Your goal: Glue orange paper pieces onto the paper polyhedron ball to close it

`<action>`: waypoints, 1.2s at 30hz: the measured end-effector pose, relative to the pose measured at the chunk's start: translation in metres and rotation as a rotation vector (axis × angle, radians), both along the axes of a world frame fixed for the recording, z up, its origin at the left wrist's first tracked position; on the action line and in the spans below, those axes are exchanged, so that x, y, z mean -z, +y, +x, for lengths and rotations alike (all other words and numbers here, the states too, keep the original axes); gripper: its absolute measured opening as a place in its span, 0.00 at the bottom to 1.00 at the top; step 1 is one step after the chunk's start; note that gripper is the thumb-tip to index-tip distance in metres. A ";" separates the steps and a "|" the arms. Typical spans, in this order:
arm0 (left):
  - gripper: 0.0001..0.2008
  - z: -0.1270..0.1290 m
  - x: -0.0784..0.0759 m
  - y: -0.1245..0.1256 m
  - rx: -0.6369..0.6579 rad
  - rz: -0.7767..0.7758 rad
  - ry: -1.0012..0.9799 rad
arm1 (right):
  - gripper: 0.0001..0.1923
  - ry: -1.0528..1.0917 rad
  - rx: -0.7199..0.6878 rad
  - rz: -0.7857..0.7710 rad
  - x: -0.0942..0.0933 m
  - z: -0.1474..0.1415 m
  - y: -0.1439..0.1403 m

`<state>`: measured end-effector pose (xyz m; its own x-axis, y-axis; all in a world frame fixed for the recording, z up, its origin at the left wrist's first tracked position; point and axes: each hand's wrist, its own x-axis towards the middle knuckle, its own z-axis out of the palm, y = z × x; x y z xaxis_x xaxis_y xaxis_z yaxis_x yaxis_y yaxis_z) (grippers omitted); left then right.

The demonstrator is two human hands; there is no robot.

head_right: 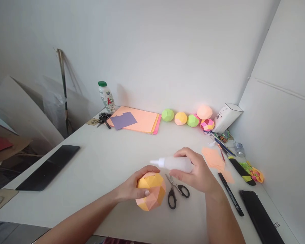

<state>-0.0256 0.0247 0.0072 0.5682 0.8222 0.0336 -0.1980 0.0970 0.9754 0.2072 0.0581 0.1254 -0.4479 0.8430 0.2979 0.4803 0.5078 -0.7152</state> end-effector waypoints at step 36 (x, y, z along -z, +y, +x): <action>0.30 -0.003 -0.010 -0.003 -0.197 -0.086 0.198 | 0.12 0.123 -0.019 -0.312 0.024 -0.030 -0.010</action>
<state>-0.0287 0.0215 0.0167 0.3860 0.9123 -0.1366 -0.0273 0.1594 0.9868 0.1767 0.0480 0.1013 -0.4412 0.8939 0.0795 0.3731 0.2633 -0.8896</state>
